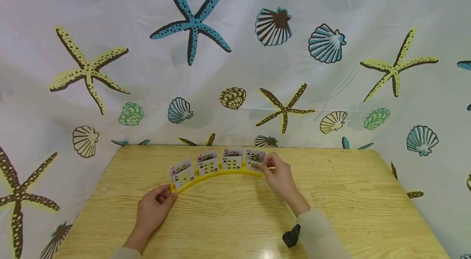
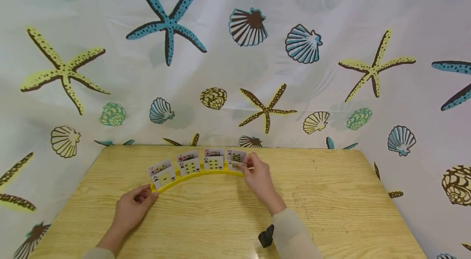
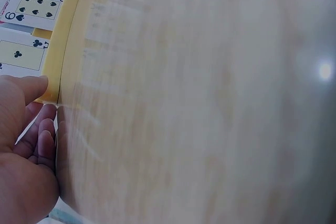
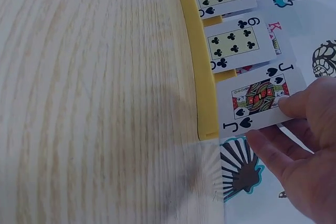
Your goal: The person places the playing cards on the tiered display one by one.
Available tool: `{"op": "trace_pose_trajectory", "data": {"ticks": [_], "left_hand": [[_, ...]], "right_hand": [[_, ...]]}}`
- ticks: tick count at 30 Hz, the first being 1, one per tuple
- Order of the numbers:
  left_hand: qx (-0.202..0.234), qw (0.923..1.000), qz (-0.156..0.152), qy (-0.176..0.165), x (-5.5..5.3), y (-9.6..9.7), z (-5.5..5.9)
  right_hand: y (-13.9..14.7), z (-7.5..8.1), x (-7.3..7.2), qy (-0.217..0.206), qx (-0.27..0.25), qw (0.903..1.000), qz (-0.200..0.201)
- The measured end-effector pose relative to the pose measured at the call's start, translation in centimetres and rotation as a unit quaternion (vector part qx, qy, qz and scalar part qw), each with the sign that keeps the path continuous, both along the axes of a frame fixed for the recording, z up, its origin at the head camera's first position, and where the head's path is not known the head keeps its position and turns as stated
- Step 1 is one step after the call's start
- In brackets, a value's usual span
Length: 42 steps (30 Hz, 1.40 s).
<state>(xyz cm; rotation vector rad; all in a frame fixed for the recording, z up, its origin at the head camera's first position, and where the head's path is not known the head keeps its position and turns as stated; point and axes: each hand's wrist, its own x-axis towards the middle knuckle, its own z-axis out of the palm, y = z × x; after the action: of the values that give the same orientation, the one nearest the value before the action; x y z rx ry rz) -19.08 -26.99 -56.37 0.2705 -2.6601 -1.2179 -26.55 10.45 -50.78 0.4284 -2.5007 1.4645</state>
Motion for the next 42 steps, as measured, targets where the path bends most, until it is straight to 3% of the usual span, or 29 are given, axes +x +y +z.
{"op": "trace_pose_trajectory", "data": {"ticks": [12, 42], "left_hand": [[0.006, 1.0, -0.002, -0.004, 0.1, 0.0, 0.19], [-0.001, 1.0, -0.002, -0.002, -0.03, -0.08, -0.01]], "right_hand": [[-0.56, -0.14, -0.22, -0.02, 0.008, 0.9997, 0.009], [-0.71, -0.34, -0.45, -0.018, 0.028, 0.9995, -0.001]]}}
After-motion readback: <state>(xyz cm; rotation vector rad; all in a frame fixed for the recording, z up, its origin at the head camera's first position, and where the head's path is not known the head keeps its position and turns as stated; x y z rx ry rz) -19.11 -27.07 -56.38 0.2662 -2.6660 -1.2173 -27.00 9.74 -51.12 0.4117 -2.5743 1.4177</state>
